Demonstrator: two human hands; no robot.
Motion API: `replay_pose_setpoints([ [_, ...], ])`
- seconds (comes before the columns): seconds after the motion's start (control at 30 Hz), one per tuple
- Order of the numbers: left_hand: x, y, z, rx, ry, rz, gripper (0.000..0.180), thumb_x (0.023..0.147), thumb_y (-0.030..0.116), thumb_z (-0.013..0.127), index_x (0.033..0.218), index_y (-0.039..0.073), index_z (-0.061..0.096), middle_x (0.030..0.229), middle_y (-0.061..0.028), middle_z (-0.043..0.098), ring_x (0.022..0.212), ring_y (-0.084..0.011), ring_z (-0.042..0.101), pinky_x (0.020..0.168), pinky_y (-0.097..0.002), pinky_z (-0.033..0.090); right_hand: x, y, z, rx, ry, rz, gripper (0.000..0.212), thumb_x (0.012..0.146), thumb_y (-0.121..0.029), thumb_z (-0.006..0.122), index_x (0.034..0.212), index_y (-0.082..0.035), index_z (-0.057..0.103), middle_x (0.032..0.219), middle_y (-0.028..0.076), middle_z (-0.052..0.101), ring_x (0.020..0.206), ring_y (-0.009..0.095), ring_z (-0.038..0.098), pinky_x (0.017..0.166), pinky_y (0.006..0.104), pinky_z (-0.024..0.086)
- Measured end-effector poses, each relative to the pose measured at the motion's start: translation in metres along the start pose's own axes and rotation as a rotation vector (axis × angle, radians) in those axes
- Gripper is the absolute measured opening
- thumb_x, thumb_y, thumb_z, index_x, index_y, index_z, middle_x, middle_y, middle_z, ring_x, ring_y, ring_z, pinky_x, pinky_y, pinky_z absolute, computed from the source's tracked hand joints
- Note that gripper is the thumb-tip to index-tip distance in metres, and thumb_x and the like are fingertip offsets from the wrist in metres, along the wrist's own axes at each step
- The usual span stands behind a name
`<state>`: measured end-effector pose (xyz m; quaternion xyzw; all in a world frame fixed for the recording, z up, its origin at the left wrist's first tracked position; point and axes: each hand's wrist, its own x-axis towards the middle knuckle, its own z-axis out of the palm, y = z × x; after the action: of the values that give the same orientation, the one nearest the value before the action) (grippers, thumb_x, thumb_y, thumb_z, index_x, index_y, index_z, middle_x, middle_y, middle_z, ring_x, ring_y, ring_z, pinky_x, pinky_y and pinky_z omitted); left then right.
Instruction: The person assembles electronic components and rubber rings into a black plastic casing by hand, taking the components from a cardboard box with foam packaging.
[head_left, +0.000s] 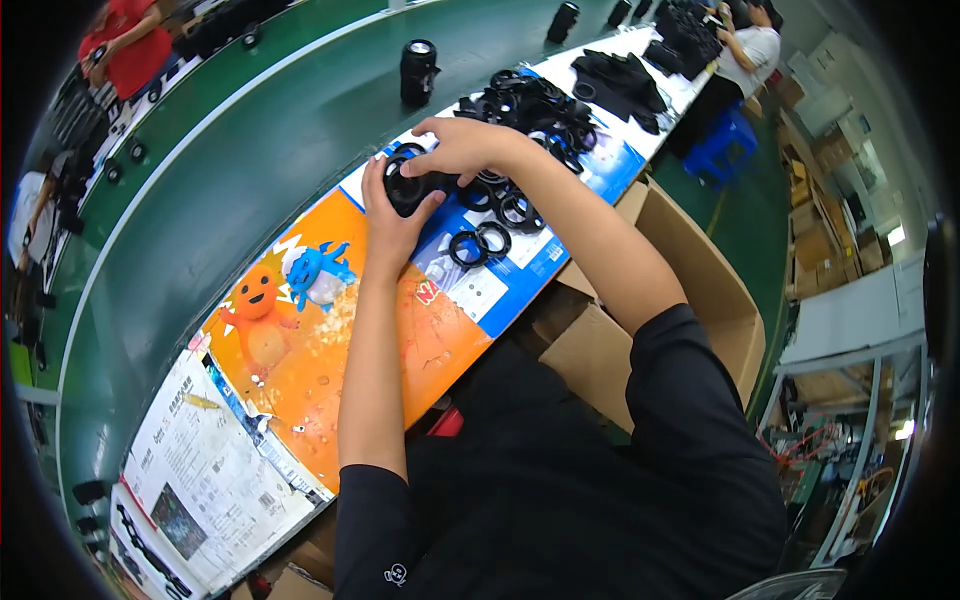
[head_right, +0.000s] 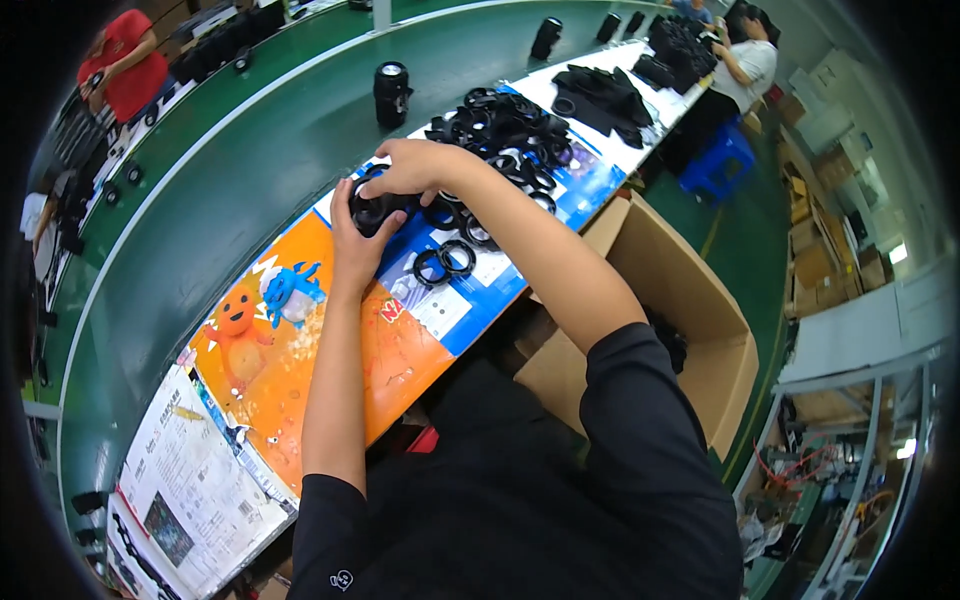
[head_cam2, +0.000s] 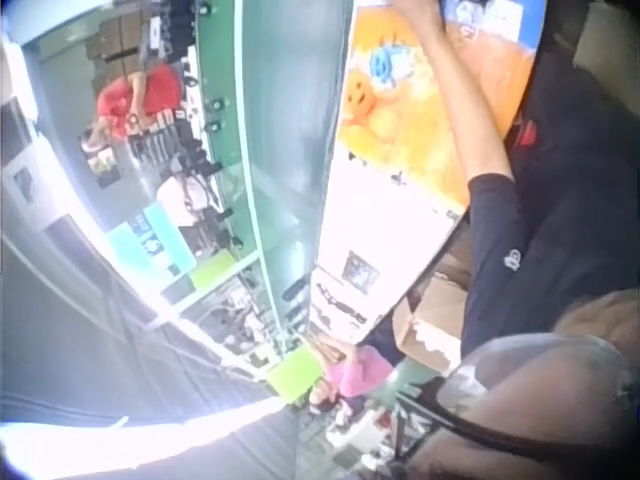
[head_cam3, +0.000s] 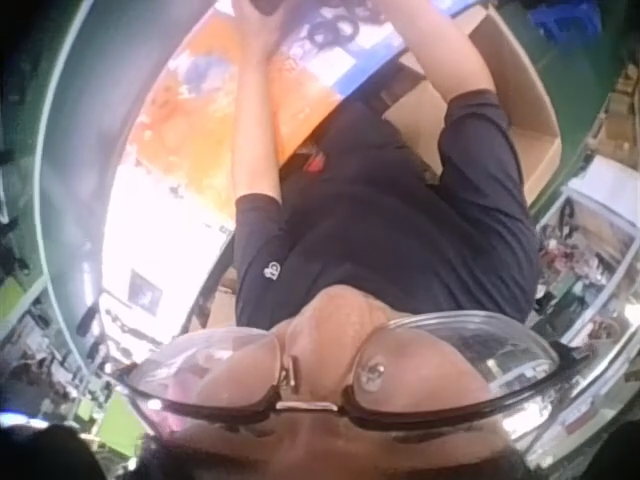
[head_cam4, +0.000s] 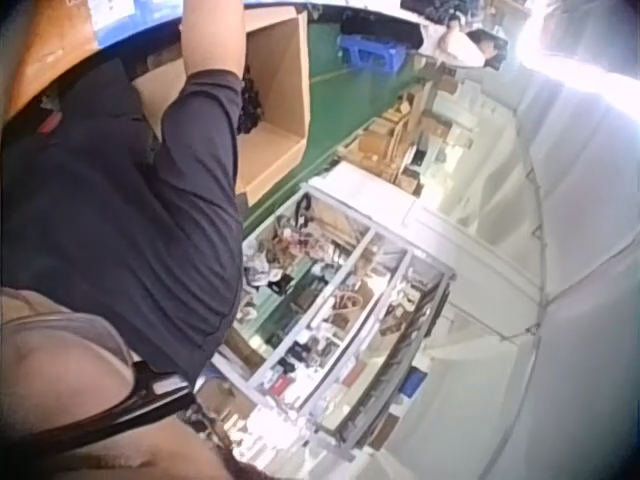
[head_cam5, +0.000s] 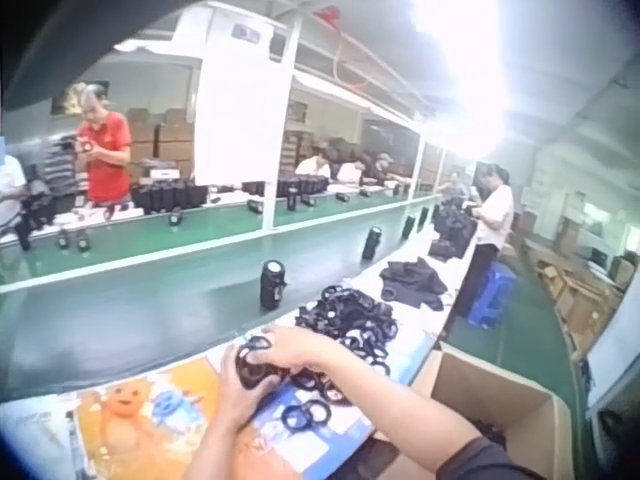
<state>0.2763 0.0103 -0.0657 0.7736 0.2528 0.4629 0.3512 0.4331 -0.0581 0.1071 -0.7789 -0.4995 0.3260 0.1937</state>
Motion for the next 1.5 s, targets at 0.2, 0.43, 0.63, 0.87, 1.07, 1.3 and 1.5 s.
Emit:
replay_pose_setpoints([
  [0.2, -0.005, -0.009, -0.004, 0.166, -0.042, -0.008, 0.102, 0.09, 0.052, 0.091, 0.163, 0.0, 0.043, 0.172, -0.0302, 0.039, 0.161, -0.0462, 0.036, 0.134, -0.0508, 0.028, -0.094, 0.053, -0.053, 0.173, 0.279, -0.269, 0.049, 0.106, -0.039, 0.076, 0.141, -0.005, 0.074, 0.128, 0.012, 0.079, 0.108, 0.021, 0.078, 0.091, 0.0355, 0.063],
  [0.43, -0.001, -0.002, -0.002, 0.246, -0.005, 0.179, 0.081, 0.108, 0.051, 0.069, 0.164, -0.001, 0.043, 0.176, -0.0322, 0.028, 0.164, -0.0486, 0.027, 0.135, -0.0566, 0.021, -0.292, 0.415, -0.091, 0.466, 0.906, 0.348, 0.03, 0.107, -0.024, 0.068, 0.123, 0.0, 0.078, 0.084, 0.006, 0.071, 0.066, 0.014, 0.066, 0.059, 0.0304, 0.053],
  [0.63, -0.014, 0.024, -0.008, 0.456, 0.086, 0.168, 0.072, 0.11, 0.043, 0.069, 0.162, 0.0, 0.046, 0.175, -0.029, 0.029, 0.162, -0.0468, 0.03, 0.133, -0.0576, 0.026, -0.439, 0.667, 0.046, 0.286, 0.48, 1.214, 0.039, 0.097, -0.026, 0.07, 0.074, 0.004, 0.073, 0.064, 0.018, 0.072, 0.052, 0.031, 0.07, 0.051, 0.0456, 0.058],
  [0.87, -0.094, 0.125, -0.017, 0.592, -0.534, 0.268, 0.052, 0.102, 0.009, 0.072, 0.151, 0.001, 0.057, 0.164, -0.0245, 0.047, 0.158, -0.0462, 0.039, 0.13, -0.0611, 0.029, -0.315, 0.655, 0.138, 0.036, 0.527, 0.602, 0.022, 0.095, -0.017, 0.075, 0.112, -0.005, 0.083, 0.111, 0.021, 0.082, 0.105, 0.037, 0.079, 0.097, 0.0443, 0.061],
  [1.07, -0.136, 0.126, 0.002, 0.663, -0.373, 0.235, 0.061, 0.098, 0.009, 0.072, 0.155, 0.004, 0.048, 0.165, -0.0261, 0.044, 0.157, -0.051, 0.036, 0.128, -0.065, 0.029, -0.133, 0.627, 0.17, -0.206, 0.331, 0.183, 0.033, 0.092, -0.007, 0.065, 0.121, 0.003, 0.078, 0.13, 0.028, 0.073, 0.129, 0.044, 0.066, 0.112, 0.0474, 0.054],
  [1.3, -0.13, 0.122, 0.015, 0.631, -0.424, 0.17, 0.067, 0.095, 0.009, 0.074, 0.156, 0.007, 0.045, 0.165, -0.0251, 0.044, 0.156, -0.0495, 0.037, 0.127, -0.0649, 0.03, -0.102, 0.682, 0.241, -0.335, 0.452, 0.589, 0.036, 0.106, -0.017, 0.055, 0.133, -0.003, 0.074, 0.152, 0.019, 0.061, 0.132, 0.042, 0.061, 0.111, 0.0513, 0.053],
  [1.5, -0.132, 0.124, 0.002, 0.687, -0.429, 0.15, 0.064, 0.096, 0.011, 0.074, 0.154, 0.005, 0.048, 0.164, -0.0252, 0.045, 0.155, -0.0484, 0.038, 0.126, -0.0637, 0.032, -0.153, 0.624, 0.168, -0.201, 0.379, 0.188, 0.015, 0.096, -0.016, 0.073, 0.101, -0.004, 0.079, 0.114, 0.018, 0.078, 0.114, 0.043, 0.069, 0.102, 0.0496, 0.056],
])
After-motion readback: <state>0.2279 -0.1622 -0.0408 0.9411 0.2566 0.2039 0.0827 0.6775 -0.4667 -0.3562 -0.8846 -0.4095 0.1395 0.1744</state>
